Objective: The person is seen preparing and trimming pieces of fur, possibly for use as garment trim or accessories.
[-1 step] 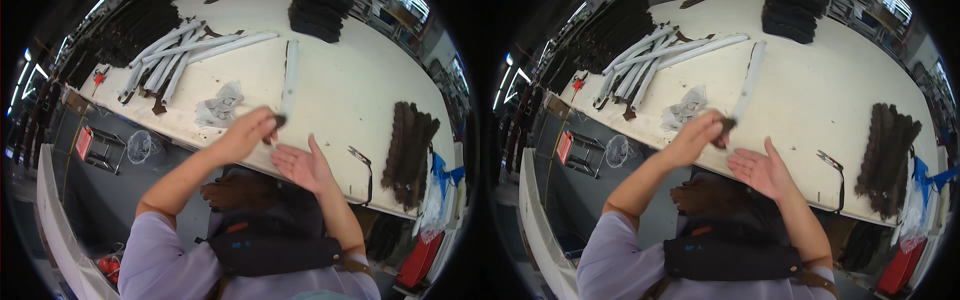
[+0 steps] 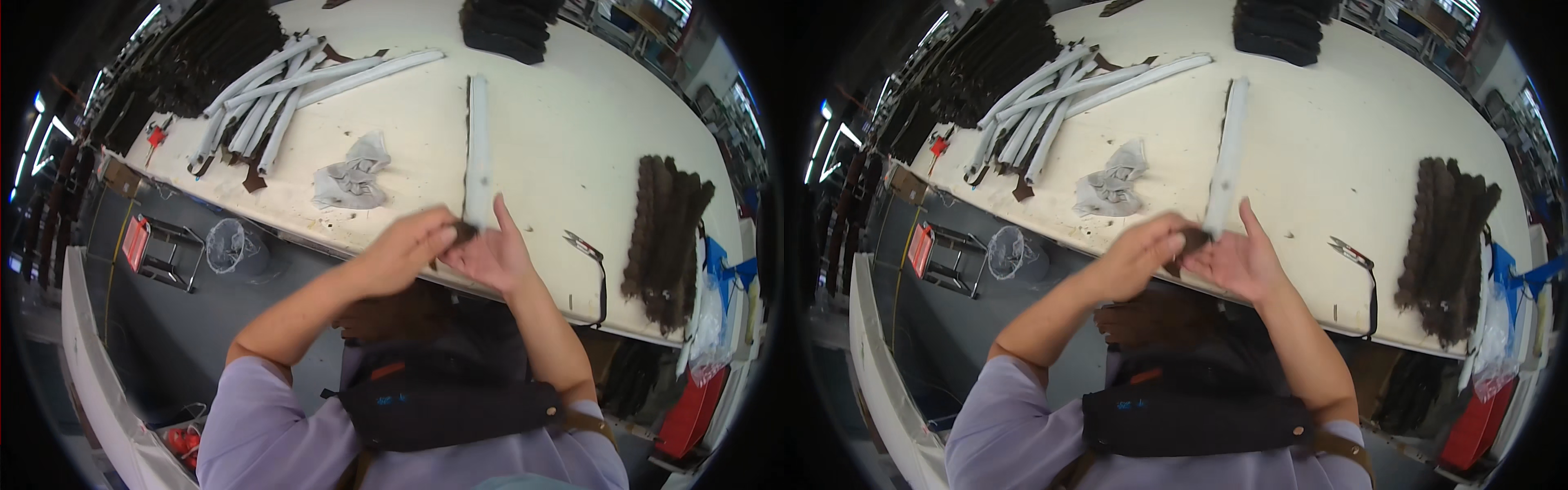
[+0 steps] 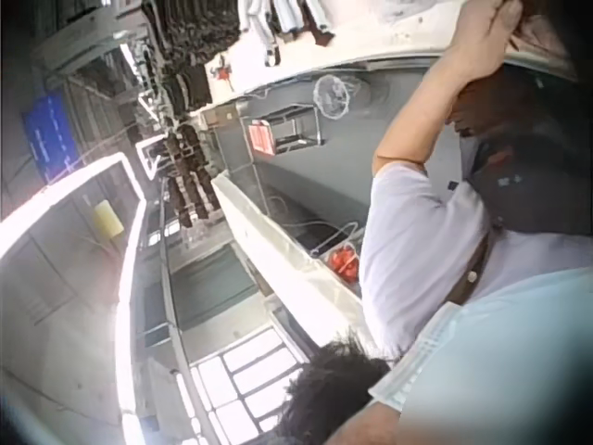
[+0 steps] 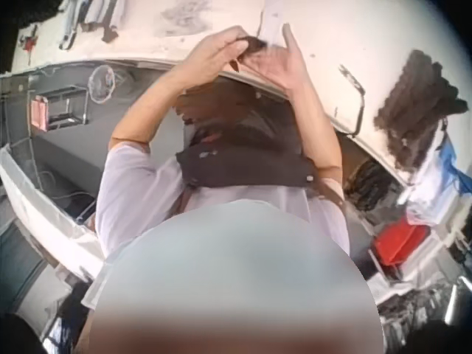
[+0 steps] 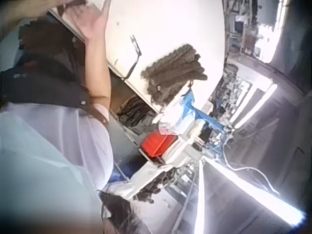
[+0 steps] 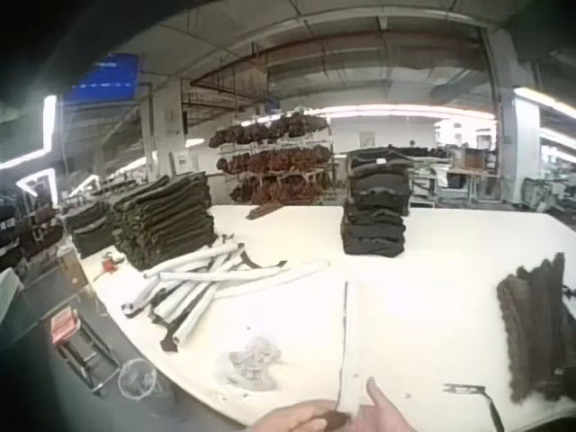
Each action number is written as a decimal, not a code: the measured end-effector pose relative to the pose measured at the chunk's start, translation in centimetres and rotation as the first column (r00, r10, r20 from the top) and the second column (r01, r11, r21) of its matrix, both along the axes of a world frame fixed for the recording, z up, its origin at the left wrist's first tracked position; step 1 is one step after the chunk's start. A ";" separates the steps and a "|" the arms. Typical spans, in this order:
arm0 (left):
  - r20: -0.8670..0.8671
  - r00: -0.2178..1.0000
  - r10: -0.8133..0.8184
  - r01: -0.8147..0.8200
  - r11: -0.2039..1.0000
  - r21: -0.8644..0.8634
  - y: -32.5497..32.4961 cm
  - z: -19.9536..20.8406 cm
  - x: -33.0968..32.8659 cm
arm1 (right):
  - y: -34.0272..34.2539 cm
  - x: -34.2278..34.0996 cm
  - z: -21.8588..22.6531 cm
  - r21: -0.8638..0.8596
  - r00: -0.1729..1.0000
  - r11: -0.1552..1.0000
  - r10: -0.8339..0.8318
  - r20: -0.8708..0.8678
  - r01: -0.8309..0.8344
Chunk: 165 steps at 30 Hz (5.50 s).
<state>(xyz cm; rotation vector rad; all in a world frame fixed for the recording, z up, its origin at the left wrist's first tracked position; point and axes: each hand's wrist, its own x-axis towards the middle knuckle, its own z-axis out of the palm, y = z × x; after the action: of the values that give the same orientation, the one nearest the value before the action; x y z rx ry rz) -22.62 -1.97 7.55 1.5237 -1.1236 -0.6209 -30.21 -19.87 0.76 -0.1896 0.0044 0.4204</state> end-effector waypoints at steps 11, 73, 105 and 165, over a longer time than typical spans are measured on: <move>-0.243 0.969 0.037 0.059 0.925 0.376 8.0 -8.6 -10.9 | -10.6 -4.0 4.9 -0.281 0.638 0.585 -0.753 0.161 0.761; -0.879 0.448 0.163 -0.068 0.987 0.148 6.8 -7.7 -18.2 | -9.4 -31.4 -26.3 -0.800 -0.514 0.269 -0.647 -0.563 0.537; 0.031 0.820 -0.572 0.508 0.751 0.421 -2.8 -8.7 -17.7 | -16.3 -31.5 -18.0 -0.764 -0.302 0.228 -0.821 -0.485 0.604; -0.058 0.837 -0.544 0.506 0.729 0.461 4.4 -3.9 -12.3 | -13.7 -31.2 -24.4 -0.703 -0.493 0.169 -0.602 -0.628 0.690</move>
<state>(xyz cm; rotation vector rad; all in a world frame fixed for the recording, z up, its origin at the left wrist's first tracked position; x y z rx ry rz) -34.87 2.45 3.69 1.6289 -1.5738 -1.3061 -61.44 -33.57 -23.60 0.2564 1.4108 -1.0730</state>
